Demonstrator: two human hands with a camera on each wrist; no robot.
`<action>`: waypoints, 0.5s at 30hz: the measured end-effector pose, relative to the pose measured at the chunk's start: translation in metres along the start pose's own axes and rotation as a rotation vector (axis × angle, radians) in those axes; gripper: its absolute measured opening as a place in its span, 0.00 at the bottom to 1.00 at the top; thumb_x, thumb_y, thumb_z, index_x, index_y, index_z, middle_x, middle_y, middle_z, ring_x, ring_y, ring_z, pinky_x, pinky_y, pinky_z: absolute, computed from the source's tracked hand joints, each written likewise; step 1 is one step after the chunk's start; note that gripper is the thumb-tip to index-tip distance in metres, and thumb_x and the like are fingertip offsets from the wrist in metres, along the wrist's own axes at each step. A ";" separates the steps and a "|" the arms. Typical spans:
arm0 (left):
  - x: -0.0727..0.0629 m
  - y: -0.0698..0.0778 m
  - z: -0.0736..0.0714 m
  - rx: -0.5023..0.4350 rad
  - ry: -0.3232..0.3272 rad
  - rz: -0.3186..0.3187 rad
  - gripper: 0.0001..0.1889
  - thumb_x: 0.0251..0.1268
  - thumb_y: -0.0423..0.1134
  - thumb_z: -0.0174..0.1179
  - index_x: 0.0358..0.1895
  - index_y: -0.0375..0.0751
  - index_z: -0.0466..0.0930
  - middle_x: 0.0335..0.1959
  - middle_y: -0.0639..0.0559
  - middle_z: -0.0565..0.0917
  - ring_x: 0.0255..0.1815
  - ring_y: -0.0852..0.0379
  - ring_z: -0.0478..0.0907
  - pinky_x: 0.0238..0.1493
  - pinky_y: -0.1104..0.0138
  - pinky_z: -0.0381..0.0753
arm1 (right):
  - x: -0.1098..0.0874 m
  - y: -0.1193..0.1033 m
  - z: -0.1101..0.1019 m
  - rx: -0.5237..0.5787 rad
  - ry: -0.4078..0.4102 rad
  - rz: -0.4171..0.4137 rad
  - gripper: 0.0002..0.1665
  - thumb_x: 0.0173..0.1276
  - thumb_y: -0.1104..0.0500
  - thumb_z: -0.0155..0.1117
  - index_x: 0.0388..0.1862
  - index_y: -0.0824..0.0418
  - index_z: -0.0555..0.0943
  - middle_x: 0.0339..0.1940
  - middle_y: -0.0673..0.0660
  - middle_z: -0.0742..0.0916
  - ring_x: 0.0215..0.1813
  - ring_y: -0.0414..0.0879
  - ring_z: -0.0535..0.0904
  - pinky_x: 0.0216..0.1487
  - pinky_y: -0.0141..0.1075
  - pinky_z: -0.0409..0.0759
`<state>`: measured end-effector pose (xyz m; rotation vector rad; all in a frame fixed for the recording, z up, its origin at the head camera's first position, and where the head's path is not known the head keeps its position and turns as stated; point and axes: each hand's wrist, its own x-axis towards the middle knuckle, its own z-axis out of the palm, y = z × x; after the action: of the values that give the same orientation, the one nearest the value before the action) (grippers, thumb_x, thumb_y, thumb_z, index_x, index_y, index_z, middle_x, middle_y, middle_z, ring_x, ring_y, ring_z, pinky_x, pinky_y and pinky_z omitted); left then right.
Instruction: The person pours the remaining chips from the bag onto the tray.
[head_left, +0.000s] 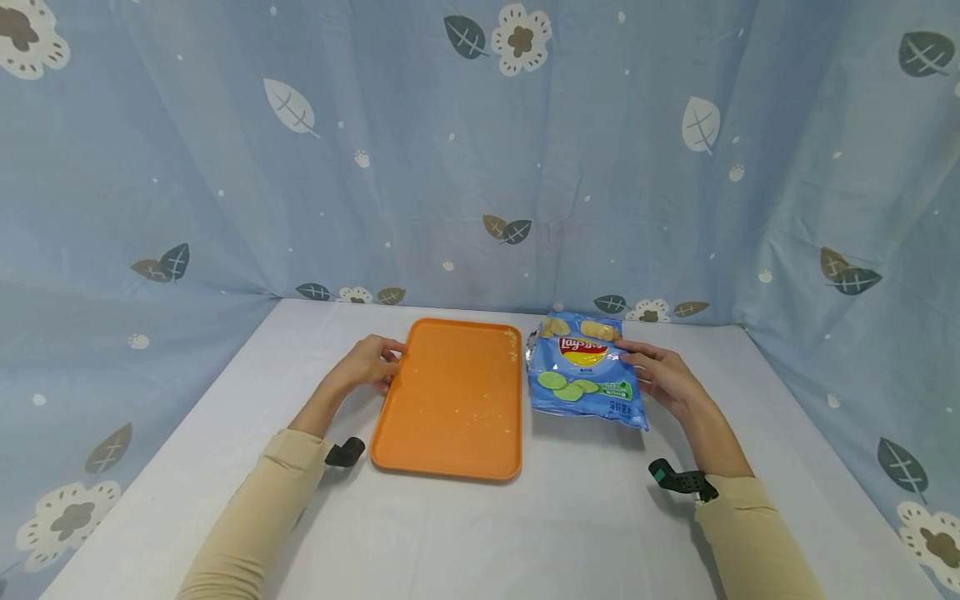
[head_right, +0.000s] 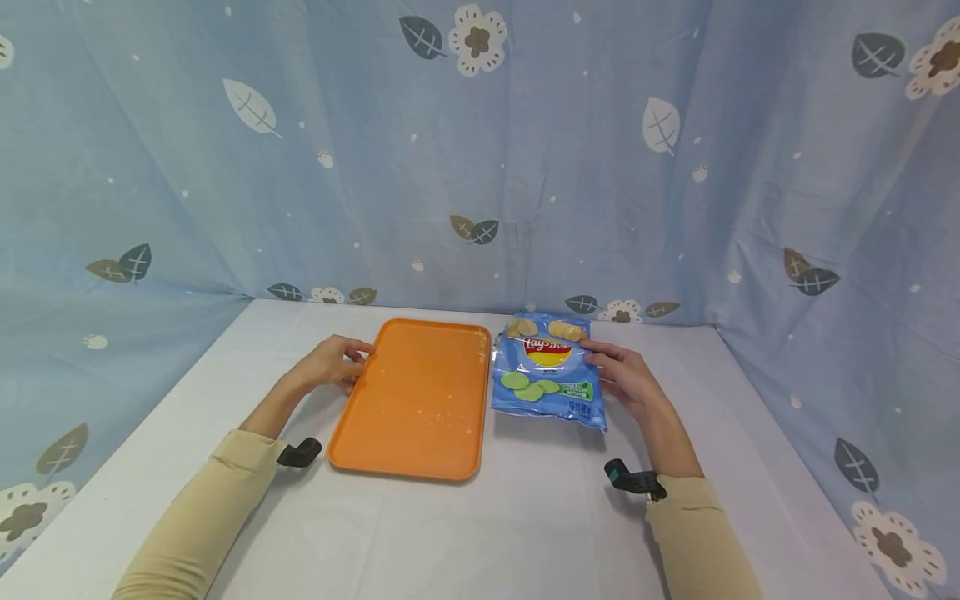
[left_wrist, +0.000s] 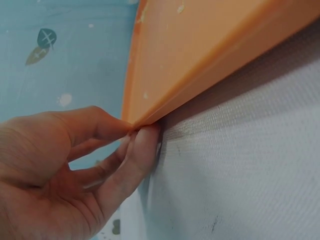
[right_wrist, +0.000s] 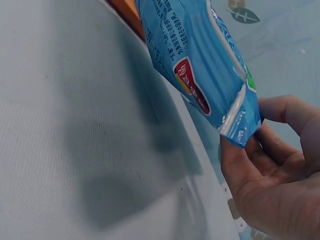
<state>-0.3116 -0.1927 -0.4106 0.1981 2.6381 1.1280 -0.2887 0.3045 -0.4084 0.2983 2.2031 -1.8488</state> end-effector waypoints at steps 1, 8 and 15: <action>0.000 0.000 0.000 -0.002 -0.001 0.003 0.24 0.66 0.27 0.55 0.66 0.33 0.73 0.43 0.39 0.78 0.24 0.58 0.80 0.26 0.66 0.86 | 0.000 0.000 0.001 0.004 0.003 0.000 0.32 0.71 0.49 0.62 0.73 0.49 0.69 0.79 0.59 0.62 0.68 0.54 0.69 0.52 0.29 0.83; 0.001 -0.002 0.001 -0.033 0.000 0.003 0.23 0.66 0.27 0.55 0.65 0.32 0.73 0.43 0.38 0.79 0.24 0.59 0.82 0.26 0.65 0.87 | 0.000 -0.001 0.003 0.006 0.000 -0.021 0.32 0.70 0.50 0.62 0.73 0.50 0.69 0.78 0.59 0.63 0.67 0.54 0.70 0.52 0.29 0.83; 0.000 -0.004 0.000 -0.037 0.004 0.000 0.24 0.65 0.28 0.54 0.65 0.34 0.74 0.44 0.38 0.79 0.25 0.58 0.82 0.26 0.65 0.87 | -0.001 -0.003 0.007 0.015 -0.005 -0.035 0.32 0.72 0.50 0.61 0.73 0.51 0.69 0.78 0.58 0.63 0.66 0.53 0.71 0.52 0.28 0.83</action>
<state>-0.3122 -0.1952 -0.4131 0.1884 2.6183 1.1777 -0.2884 0.2973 -0.4061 0.2596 2.2056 -1.8830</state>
